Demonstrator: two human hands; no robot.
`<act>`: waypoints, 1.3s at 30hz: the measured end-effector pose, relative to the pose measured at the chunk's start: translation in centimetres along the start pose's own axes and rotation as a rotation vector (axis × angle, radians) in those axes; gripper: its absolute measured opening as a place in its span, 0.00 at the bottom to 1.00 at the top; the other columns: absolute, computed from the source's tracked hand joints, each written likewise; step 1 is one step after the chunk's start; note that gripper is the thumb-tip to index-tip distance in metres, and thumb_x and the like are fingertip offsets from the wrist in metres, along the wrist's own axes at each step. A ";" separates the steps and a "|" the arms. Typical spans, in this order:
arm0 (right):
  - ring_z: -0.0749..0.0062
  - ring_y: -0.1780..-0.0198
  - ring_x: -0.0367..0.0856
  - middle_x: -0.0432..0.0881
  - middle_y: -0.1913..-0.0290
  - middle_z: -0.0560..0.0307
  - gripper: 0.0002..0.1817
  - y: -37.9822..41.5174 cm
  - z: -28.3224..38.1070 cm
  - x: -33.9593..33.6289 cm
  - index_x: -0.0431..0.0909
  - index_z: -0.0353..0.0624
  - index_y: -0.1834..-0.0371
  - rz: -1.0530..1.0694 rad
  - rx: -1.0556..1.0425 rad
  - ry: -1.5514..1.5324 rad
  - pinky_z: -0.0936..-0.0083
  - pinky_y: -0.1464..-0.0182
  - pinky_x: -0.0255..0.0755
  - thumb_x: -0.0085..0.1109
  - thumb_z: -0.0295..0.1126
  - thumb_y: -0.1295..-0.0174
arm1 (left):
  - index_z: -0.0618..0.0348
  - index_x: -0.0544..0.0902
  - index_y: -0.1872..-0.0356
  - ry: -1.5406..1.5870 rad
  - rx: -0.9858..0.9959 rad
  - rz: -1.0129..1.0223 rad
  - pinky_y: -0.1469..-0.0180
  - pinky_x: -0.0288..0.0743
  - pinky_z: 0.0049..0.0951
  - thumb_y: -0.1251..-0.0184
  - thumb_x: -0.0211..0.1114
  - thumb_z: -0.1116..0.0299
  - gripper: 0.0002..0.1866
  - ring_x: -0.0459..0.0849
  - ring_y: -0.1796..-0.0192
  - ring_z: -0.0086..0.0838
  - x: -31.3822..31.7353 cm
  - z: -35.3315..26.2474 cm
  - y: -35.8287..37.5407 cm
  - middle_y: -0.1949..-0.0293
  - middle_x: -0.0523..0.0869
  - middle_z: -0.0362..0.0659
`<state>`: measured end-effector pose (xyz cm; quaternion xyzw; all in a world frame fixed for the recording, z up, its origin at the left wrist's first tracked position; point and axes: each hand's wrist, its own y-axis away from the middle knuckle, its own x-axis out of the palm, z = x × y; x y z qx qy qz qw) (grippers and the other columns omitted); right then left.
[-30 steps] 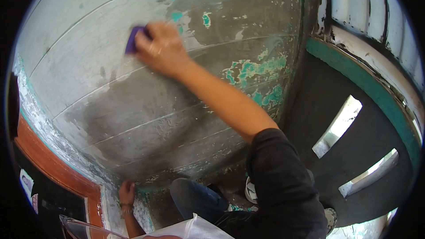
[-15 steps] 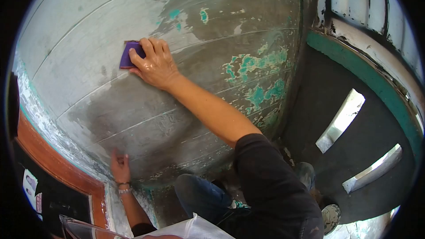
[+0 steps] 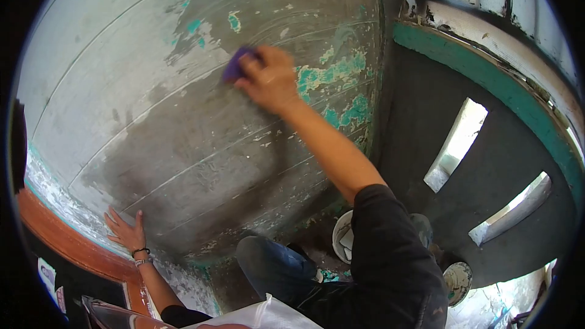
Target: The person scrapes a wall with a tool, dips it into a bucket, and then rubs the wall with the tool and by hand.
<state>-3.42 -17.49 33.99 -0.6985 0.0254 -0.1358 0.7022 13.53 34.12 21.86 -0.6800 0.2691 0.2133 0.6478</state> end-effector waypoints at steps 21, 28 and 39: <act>0.47 0.51 0.72 0.76 0.56 0.46 0.22 -5.6 -3.7 1.9 0.76 0.45 0.55 -0.105 0.281 0.065 0.50 0.44 0.60 0.61 0.49 0.44 | 0.70 0.45 0.29 -0.200 -0.097 0.258 0.30 0.28 0.62 0.60 0.65 0.29 0.67 0.47 0.24 0.42 0.2 -5.2 -0.2 0.27 0.50 0.57; 0.55 0.51 0.76 0.78 0.55 0.52 0.15 -4.8 1.6 1.7 0.79 0.52 0.61 0.039 -0.360 -0.218 0.60 0.49 0.69 0.66 0.41 0.53 | 0.70 0.44 0.29 -0.142 -0.088 0.262 0.30 0.26 0.62 0.60 0.66 0.29 0.68 0.46 0.24 0.40 -0.8 -5.3 -0.2 0.27 0.50 0.57; 0.55 0.49 0.75 0.76 0.49 0.51 0.20 -1.7 14.7 4.1 0.79 0.51 0.55 0.115 -0.478 -0.368 0.59 0.46 0.68 0.69 0.40 0.53 | 0.71 0.46 0.29 -0.114 -0.062 0.199 0.31 0.26 0.63 0.60 0.63 0.27 0.67 0.45 0.24 0.38 -0.2 -4.9 0.4 0.27 0.50 0.56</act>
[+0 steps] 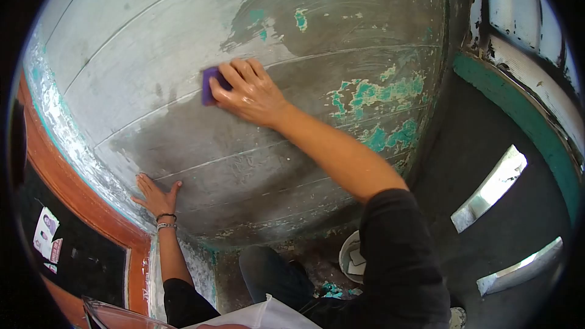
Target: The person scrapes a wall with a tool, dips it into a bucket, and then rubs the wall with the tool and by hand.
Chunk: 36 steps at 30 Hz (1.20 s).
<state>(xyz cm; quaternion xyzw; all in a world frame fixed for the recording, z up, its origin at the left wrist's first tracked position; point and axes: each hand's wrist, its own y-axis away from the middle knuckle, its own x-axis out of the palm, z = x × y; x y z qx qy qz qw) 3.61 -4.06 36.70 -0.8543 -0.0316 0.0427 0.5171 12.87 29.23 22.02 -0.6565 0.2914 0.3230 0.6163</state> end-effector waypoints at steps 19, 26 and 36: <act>0.52 0.51 0.73 0.75 0.52 0.51 0.22 -4.7 -9.9 -2.9 0.78 0.51 0.54 -0.069 0.064 0.149 0.58 0.48 0.67 0.67 0.45 0.52 | 0.72 0.47 0.30 0.044 -0.009 0.021 0.31 0.26 0.65 0.65 0.60 0.23 0.70 0.47 0.25 0.40 -0.7 0.0 0.0 0.28 0.52 0.58; 0.50 0.53 0.74 0.76 0.55 0.45 0.23 -10.4 -16.6 -6.9 0.76 0.44 0.53 -0.242 0.484 0.293 0.59 0.49 0.67 0.62 0.49 0.44 | 0.69 0.45 0.29 0.108 -0.043 0.099 0.30 0.21 0.61 0.64 0.62 0.24 0.70 0.44 0.24 0.38 -1.3 0.0 -0.1 0.27 0.49 0.56; 0.66 0.59 0.82 0.81 0.56 0.54 0.27 37.0 5.9 -22.1 0.73 0.42 0.44 0.173 2.064 -1.555 0.66 0.61 0.79 0.53 0.49 0.40 | 0.68 0.47 0.29 0.474 0.117 -0.246 0.30 0.23 0.59 0.47 0.65 0.45 0.54 0.42 0.24 0.43 -4.5 -2.7 -1.9 0.27 0.48 0.58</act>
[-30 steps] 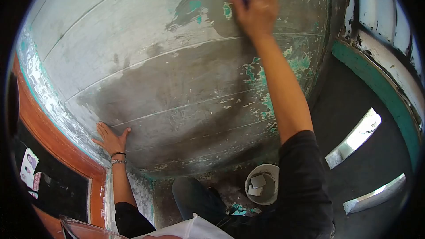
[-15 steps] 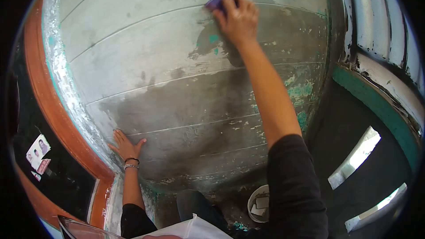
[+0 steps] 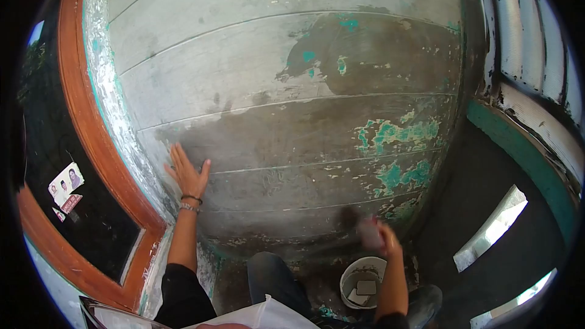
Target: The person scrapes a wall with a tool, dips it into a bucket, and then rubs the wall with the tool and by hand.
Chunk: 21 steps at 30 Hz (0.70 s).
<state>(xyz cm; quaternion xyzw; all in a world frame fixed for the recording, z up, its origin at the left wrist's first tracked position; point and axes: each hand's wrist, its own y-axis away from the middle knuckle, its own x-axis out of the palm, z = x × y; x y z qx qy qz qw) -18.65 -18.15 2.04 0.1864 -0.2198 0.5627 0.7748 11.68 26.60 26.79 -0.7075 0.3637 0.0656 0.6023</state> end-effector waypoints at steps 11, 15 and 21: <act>0.57 0.52 0.80 0.80 0.51 0.52 0.27 6.3 -17.4 -9.6 0.75 0.43 0.46 -0.449 0.741 0.102 0.60 0.50 0.75 0.59 0.48 0.44 | 0.79 0.40 0.31 -0.138 0.251 -0.130 0.31 0.23 0.60 0.55 0.59 0.26 0.68 0.31 0.25 0.56 0.6 -10.7 -5.9 0.29 0.36 0.69; 0.58 0.52 0.80 0.80 0.51 0.51 0.27 3.6 -20.2 -11.0 0.76 0.43 0.46 -0.469 0.717 0.125 0.61 0.49 0.74 0.59 0.47 0.45 | 0.78 0.39 0.31 -0.174 0.272 -0.085 0.31 0.21 0.60 0.54 0.54 0.23 0.68 0.30 0.25 0.56 0.1 -10.9 -5.9 0.29 0.36 0.70; 0.58 0.52 0.79 0.80 0.52 0.50 0.26 1.6 -22.0 -10.6 0.76 0.42 0.47 -0.472 0.710 0.169 0.62 0.49 0.74 0.59 0.47 0.46 | 0.79 0.36 0.32 -0.197 0.294 -0.008 0.31 0.19 0.59 0.52 0.47 0.20 0.68 0.27 0.26 0.56 0.0 -10.6 -6.1 0.30 0.33 0.71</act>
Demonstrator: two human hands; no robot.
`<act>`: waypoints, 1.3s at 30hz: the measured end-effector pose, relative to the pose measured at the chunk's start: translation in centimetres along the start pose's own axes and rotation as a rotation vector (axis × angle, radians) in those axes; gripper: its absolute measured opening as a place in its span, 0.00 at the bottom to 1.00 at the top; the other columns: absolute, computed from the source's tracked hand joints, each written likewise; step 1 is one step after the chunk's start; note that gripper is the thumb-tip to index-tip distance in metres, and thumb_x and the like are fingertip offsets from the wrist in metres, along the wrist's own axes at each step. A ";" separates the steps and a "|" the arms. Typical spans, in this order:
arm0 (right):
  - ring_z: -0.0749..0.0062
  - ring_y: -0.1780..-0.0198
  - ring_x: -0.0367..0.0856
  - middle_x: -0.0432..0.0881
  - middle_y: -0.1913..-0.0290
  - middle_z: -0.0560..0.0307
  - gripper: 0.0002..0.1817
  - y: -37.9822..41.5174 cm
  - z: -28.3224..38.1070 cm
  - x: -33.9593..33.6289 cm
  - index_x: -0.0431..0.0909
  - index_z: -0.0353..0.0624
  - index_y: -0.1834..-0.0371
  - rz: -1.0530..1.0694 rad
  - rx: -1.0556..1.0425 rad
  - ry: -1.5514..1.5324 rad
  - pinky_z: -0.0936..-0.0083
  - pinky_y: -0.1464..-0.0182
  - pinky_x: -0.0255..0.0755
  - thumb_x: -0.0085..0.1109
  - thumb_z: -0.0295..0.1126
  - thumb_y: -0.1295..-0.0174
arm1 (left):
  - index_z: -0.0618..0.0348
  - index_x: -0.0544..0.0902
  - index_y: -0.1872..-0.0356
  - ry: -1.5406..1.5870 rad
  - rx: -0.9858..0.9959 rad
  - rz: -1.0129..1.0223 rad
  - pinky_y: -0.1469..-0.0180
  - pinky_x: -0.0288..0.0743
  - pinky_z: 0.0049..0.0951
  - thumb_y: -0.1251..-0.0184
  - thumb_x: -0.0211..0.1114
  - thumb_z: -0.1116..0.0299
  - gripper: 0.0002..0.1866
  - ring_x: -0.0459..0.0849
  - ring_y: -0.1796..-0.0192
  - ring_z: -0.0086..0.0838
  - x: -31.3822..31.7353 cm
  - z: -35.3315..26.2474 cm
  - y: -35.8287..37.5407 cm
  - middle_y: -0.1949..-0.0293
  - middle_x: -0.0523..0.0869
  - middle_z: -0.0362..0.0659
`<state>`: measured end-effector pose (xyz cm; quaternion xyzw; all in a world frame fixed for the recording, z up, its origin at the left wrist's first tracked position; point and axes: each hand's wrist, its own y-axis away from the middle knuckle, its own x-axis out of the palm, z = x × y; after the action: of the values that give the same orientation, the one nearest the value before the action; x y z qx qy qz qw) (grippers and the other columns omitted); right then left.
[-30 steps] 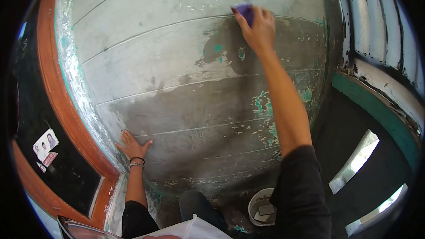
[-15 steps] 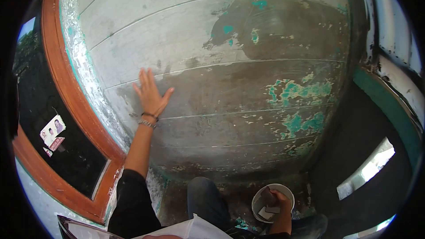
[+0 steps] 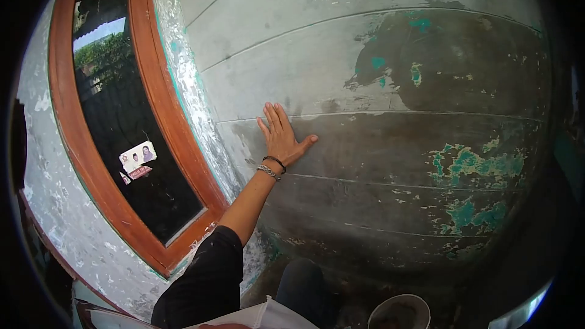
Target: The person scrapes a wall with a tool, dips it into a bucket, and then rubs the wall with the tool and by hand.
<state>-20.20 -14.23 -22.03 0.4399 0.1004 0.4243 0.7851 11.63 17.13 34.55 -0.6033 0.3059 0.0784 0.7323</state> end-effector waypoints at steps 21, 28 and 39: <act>0.59 0.51 0.79 0.81 0.55 0.45 0.26 8.9 5.0 -1.1 0.79 0.40 0.49 0.151 -0.012 1.087 0.67 0.46 0.71 0.60 0.44 0.48 | 0.74 0.33 0.30 0.178 0.042 -0.095 0.32 0.21 0.61 0.51 0.51 0.22 0.67 0.26 0.26 0.56 1.9 0.8 0.3 0.29 0.30 0.66; 0.47 0.45 0.72 0.73 0.43 0.43 0.31 29.8 23.4 13.1 0.71 0.45 0.38 -0.256 -1.568 1.180 0.60 0.42 0.66 0.62 0.36 0.48 | 0.71 0.33 0.30 0.232 0.046 -0.113 0.32 0.19 0.62 0.53 0.50 0.21 0.68 0.23 0.26 0.52 2.4 0.7 0.7 0.28 0.28 0.63; 0.48 0.36 0.64 0.63 0.33 0.43 0.29 36.7 47.4 32.8 0.66 0.55 0.33 -1.469 -2.353 0.476 0.47 0.39 0.53 0.52 0.47 0.38 | 0.66 0.36 0.28 0.242 0.141 -0.069 0.32 0.18 0.61 0.53 0.49 0.21 0.66 0.25 0.25 0.47 2.0 2.2 2.0 0.27 0.33 0.59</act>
<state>4.05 -8.92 41.59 -0.6985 0.0238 -0.1790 0.6925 13.00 19.22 31.97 -0.5655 0.3758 -0.0415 0.7330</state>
